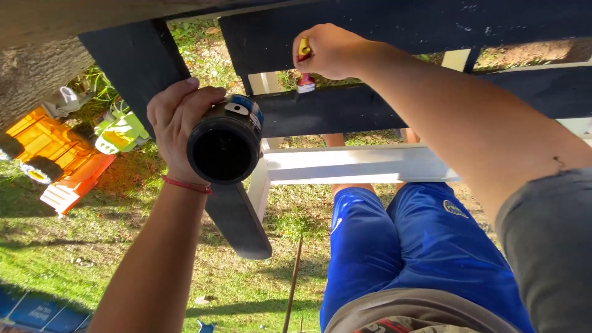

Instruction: The person paints a white wooden fence black using a paintbrush and a paint can. They repeatedly dip the brush into the can and apply black paint to the vertical slats and horizontal rails of the fence.

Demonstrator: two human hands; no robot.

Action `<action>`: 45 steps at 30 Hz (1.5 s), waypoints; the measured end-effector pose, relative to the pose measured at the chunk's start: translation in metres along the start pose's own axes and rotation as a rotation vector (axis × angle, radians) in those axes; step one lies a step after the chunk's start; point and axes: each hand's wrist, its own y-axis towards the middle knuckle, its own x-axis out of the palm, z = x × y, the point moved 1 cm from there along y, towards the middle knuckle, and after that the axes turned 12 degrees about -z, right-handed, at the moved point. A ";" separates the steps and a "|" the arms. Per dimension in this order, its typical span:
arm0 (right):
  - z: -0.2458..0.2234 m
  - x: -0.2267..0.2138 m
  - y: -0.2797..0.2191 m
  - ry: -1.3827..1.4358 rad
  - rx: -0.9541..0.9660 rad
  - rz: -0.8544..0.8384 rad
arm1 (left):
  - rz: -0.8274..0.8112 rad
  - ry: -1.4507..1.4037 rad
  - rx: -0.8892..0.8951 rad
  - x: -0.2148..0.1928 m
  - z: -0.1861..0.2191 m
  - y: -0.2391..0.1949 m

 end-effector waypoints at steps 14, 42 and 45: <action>0.140 -0.032 -0.113 -0.118 0.200 0.166 | -0.035 -0.013 -0.057 0.003 -0.003 -0.010; 0.119 0.048 -0.066 0.194 -0.020 0.612 | -0.012 0.025 -0.044 0.002 0.003 -0.003; 0.108 0.049 -0.085 0.154 -0.337 0.720 | 0.036 0.031 -0.032 -0.003 0.009 0.003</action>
